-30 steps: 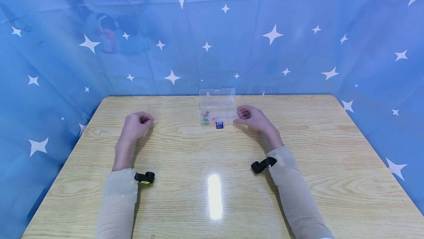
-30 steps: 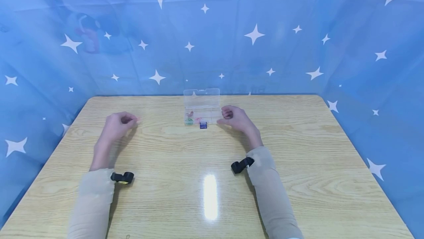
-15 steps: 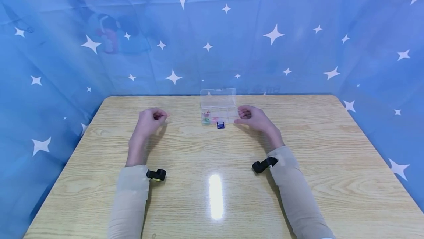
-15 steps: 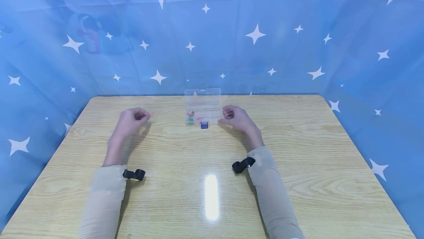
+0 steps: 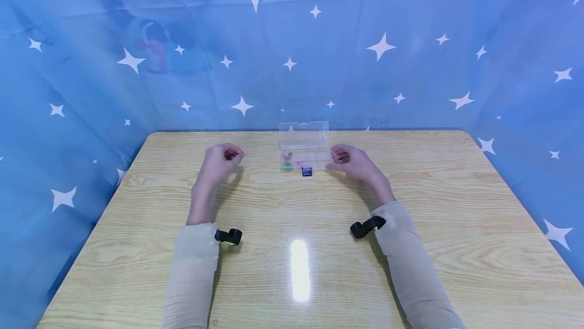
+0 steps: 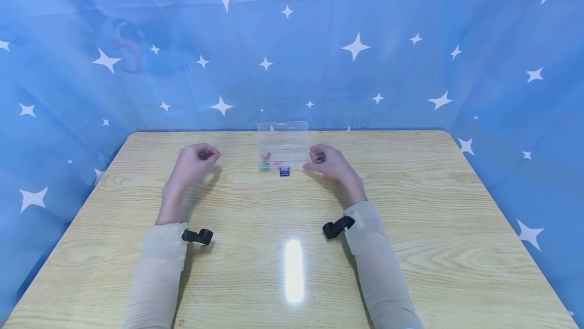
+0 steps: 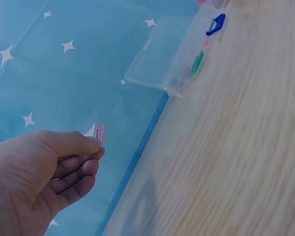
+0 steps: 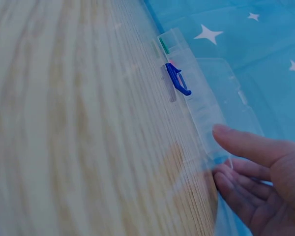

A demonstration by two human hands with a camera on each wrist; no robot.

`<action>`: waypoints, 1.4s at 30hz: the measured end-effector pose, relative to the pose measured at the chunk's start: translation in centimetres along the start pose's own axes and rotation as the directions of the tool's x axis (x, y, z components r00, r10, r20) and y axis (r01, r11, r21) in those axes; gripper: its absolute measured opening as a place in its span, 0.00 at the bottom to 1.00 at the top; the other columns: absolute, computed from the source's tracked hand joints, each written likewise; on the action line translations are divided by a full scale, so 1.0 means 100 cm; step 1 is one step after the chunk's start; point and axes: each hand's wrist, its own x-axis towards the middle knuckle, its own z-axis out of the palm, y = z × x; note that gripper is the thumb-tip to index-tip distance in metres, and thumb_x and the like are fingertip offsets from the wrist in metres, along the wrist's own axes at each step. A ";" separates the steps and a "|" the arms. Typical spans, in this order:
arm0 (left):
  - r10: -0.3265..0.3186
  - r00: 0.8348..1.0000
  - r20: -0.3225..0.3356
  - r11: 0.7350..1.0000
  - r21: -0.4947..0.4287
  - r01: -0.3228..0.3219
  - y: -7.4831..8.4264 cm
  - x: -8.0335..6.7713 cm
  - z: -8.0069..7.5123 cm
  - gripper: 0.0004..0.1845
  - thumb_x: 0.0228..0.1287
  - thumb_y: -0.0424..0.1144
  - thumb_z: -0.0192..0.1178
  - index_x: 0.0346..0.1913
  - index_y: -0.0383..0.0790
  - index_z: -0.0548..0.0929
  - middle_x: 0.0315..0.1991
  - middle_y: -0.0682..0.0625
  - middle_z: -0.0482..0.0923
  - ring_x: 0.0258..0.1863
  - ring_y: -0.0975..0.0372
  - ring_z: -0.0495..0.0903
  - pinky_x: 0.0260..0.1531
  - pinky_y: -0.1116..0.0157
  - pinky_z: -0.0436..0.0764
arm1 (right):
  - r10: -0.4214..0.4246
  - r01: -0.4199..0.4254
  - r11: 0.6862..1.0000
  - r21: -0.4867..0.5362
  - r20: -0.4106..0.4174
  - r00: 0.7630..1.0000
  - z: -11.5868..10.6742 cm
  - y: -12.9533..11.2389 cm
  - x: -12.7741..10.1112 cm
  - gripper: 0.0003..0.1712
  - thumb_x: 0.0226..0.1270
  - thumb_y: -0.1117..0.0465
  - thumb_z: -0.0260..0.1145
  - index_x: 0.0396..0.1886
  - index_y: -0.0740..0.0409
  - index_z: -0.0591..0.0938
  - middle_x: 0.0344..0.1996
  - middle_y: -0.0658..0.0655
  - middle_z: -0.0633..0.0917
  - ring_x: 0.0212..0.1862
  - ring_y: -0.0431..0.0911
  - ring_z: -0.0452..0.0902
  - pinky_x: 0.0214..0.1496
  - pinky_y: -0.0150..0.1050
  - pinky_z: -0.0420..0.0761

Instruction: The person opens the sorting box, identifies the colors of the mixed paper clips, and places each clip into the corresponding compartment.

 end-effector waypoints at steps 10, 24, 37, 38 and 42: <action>0.024 1.000 0.005 0.998 -0.053 -0.024 0.013 0.007 0.011 0.08 0.71 0.32 0.62 0.43 0.29 0.87 0.36 0.41 0.85 0.34 0.54 0.81 0.36 0.61 0.80 | -0.001 0.001 1.000 0.003 -0.001 1.000 -0.001 0.002 -0.001 0.36 0.67 0.54 0.73 0.69 0.65 0.71 0.55 0.62 0.79 0.58 0.55 0.75 0.63 0.49 0.75; 0.039 0.999 0.025 0.992 -0.118 -0.035 0.032 0.018 0.030 0.08 0.71 0.32 0.62 0.44 0.30 0.87 0.37 0.42 0.85 0.35 0.55 0.81 0.38 0.61 0.81 | -0.002 0.002 1.000 0.007 -0.003 1.000 -0.001 0.002 0.000 0.36 0.67 0.55 0.73 0.69 0.65 0.71 0.54 0.62 0.80 0.57 0.54 0.76 0.63 0.48 0.75; 0.087 0.995 0.056 0.990 -0.113 -0.080 0.048 0.030 0.055 0.05 0.69 0.31 0.64 0.43 0.33 0.87 0.37 0.44 0.85 0.36 0.56 0.82 0.39 0.63 0.82 | 0.000 0.000 1.000 0.012 0.000 1.000 -0.001 0.001 0.000 0.37 0.67 0.54 0.73 0.69 0.65 0.71 0.54 0.62 0.80 0.56 0.54 0.75 0.62 0.49 0.75; 0.090 0.994 0.058 0.990 -0.113 -0.083 0.049 0.031 0.057 0.05 0.69 0.31 0.64 0.42 0.33 0.87 0.37 0.44 0.85 0.36 0.57 0.82 0.39 0.63 0.82 | 0.001 -0.001 1.000 0.012 -0.001 1.000 -0.001 0.001 0.000 0.37 0.67 0.54 0.73 0.69 0.65 0.71 0.54 0.62 0.80 0.56 0.54 0.75 0.62 0.49 0.75; 0.089 0.994 0.068 0.989 -0.128 -0.080 0.054 0.032 0.064 0.05 0.69 0.31 0.64 0.43 0.34 0.87 0.37 0.45 0.85 0.35 0.57 0.82 0.39 0.63 0.82 | -0.001 0.001 1.000 0.010 -0.002 1.000 0.000 0.002 0.001 0.37 0.67 0.54 0.73 0.69 0.65 0.71 0.54 0.62 0.80 0.56 0.54 0.76 0.62 0.49 0.75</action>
